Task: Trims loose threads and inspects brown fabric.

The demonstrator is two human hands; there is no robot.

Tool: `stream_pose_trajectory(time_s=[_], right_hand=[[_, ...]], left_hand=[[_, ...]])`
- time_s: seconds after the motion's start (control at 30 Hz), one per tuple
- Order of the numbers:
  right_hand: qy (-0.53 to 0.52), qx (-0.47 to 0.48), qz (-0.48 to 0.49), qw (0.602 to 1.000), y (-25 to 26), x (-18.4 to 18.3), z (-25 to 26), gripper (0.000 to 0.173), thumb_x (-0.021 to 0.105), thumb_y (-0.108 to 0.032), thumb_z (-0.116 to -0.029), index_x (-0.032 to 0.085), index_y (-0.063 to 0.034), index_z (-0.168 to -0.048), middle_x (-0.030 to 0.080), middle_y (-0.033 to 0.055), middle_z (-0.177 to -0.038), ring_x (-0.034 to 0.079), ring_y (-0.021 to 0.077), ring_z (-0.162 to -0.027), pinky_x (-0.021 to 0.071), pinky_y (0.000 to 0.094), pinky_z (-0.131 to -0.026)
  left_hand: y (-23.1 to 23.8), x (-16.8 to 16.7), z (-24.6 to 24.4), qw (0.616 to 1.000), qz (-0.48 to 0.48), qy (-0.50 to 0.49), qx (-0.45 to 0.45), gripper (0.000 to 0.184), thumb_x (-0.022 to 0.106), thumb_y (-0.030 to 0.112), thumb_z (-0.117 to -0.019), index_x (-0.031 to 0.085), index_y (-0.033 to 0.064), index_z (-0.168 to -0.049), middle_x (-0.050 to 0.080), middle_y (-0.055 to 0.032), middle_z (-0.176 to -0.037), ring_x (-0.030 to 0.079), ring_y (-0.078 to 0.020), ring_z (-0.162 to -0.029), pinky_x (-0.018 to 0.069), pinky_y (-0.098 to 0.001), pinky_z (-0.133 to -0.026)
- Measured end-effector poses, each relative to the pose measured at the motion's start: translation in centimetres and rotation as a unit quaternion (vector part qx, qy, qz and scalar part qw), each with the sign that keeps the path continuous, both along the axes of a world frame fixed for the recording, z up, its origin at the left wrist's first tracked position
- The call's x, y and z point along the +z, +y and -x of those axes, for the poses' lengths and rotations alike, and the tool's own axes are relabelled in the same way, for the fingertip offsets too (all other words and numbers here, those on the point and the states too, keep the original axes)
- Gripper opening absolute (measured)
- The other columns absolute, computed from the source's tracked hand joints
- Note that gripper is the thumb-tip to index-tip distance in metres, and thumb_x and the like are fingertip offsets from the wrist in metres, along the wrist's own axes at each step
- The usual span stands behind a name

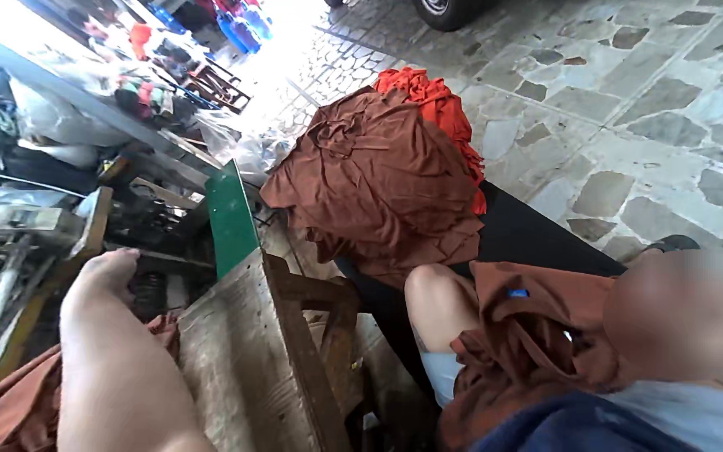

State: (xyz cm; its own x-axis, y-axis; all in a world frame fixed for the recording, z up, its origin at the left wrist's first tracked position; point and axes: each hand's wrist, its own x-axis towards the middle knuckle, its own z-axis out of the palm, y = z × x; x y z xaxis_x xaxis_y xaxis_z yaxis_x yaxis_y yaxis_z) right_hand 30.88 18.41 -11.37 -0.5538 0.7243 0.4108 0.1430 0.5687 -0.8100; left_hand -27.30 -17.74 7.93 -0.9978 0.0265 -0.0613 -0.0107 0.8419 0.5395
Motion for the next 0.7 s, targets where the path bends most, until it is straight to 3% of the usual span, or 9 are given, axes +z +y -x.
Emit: stream_pose_trajectory(time_s=[0.07,0.17,0.23,0.3,0.33,0.4,0.5,0.6,0.7], right_hand=[[-0.006,0.026,-0.026,0.999,-0.1,0.5,1.0,0.031,0.059,-0.024,-0.0998,0.069,0.0030,-0.110,0.066,0.0051,-0.082,0.053,-0.0038,-0.068,0.0455,0.0117,-0.062],[-0.005,0.055,-0.073,0.996,-0.4,1.8,2.4,0.030,0.057,-0.028,-0.1035,0.072,-0.0032,-0.109,0.068,0.0078,-0.086,0.058,0.0003,-0.074,0.0490,0.0138,-0.068],[0.025,0.075,-0.090,0.993,-0.8,3.0,3.2,0.026,0.056,-0.028,-0.1053,0.072,-0.0073,-0.110,0.069,0.0047,-0.092,0.062,-0.0022,-0.082,0.0509,0.0116,-0.075],[0.070,0.109,-0.110,0.986,-1.5,4.8,4.5,0.023,0.056,-0.026,-0.1062,0.071,-0.0090,-0.112,0.071,0.0029,-0.097,0.064,-0.0020,-0.090,0.0530,0.0126,-0.082],[0.092,0.130,-0.125,0.979,-2.0,5.9,5.3,0.022,0.056,-0.024,-0.1066,0.070,-0.0088,-0.112,0.071,0.0031,-0.099,0.066,-0.0005,-0.093,0.0539,0.0139,-0.084],[0.136,0.175,-0.158,0.962,-3.2,8.4,7.1,0.019,0.056,-0.020,-0.1069,0.069,-0.0064,-0.111,0.070,0.0052,-0.098,0.067,0.0037,-0.093,0.0553,0.0161,-0.083],[0.180,0.228,-0.184,0.939,-4.3,11.2,8.8,0.016,0.055,-0.011,-0.1052,0.068,-0.0014,-0.109,0.069,0.0090,-0.094,0.067,0.0081,-0.089,0.0552,0.0179,-0.079],[0.180,0.235,-0.175,0.939,-4.2,11.5,8.6,0.016,0.056,-0.010,-0.1045,0.067,0.0008,-0.106,0.068,0.0094,-0.092,0.066,0.0069,-0.086,0.0541,0.0164,-0.076],[0.141,0.216,-0.150,0.954,-4.1,9.9,7.6,0.022,0.063,-0.019,-0.1024,0.068,0.0007,-0.109,0.068,0.0058,-0.092,0.063,0.0016,-0.085,0.0527,0.0126,-0.076]], left_hand=[[-1.1,-0.8,4.7,0.995,-0.067,-0.024,-0.066,0.046,0.055,0.045,-0.1009,0.058,0.0131,-0.134,0.061,-0.0085,-0.112,0.059,-0.0170,-0.089,0.0498,-0.0407,-0.074],[4.9,0.6,-1.3,0.973,-0.188,-0.049,-0.121,0.041,0.050,0.041,-0.1064,0.055,0.0177,-0.139,0.062,0.0019,-0.131,0.062,-0.0103,-0.113,0.0523,-0.0356,-0.093],[8.2,0.6,-6.0,0.903,-0.322,-0.101,-0.264,0.044,0.026,0.034,-0.1120,0.050,0.0207,-0.146,0.059,0.0017,-0.143,0.063,-0.0171,-0.124,0.0529,-0.0399,-0.102],[11.5,-0.4,-10.9,0.841,-0.352,-0.127,-0.390,0.049,0.017,0.036,-0.1117,0.054,0.0247,-0.142,0.066,0.0021,-0.136,0.072,-0.0113,-0.097,0.0596,-0.0268,-0.078],[13.4,-1.2,-13.6,0.807,-0.377,-0.130,-0.435,0.044,0.025,0.036,-0.1115,0.060,0.0246,-0.136,0.071,0.0021,-0.126,0.069,-0.0046,-0.073,0.0554,-0.0179,-0.059],[16.8,-2.9,-19.3,0.733,-0.405,-0.145,-0.526,0.031,0.050,0.033,-0.1061,0.067,0.0228,-0.130,0.074,0.0024,-0.112,0.057,0.0011,-0.054,0.0459,-0.0127,-0.046],[19.8,-5.7,-25.7,0.632,-0.328,-0.171,-0.681,0.049,0.071,0.035,-0.0954,0.061,0.0194,-0.141,0.073,0.0064,-0.120,0.067,0.0025,-0.081,0.0565,-0.0162,-0.070],[21.0,-8.0,-28.7,0.548,-0.322,-0.162,-0.755,0.021,0.068,0.022,-0.0999,0.070,0.0061,-0.112,0.072,0.0046,-0.100,0.064,0.0039,-0.090,0.0541,-0.0151,-0.080],[20.4,-8.4,-28.6,0.545,-0.307,-0.017,-0.780,0.015,0.062,0.018,-0.1026,0.067,0.0041,-0.102,0.067,-0.0019,-0.091,0.061,0.0001,-0.084,0.0514,-0.0145,-0.075]])
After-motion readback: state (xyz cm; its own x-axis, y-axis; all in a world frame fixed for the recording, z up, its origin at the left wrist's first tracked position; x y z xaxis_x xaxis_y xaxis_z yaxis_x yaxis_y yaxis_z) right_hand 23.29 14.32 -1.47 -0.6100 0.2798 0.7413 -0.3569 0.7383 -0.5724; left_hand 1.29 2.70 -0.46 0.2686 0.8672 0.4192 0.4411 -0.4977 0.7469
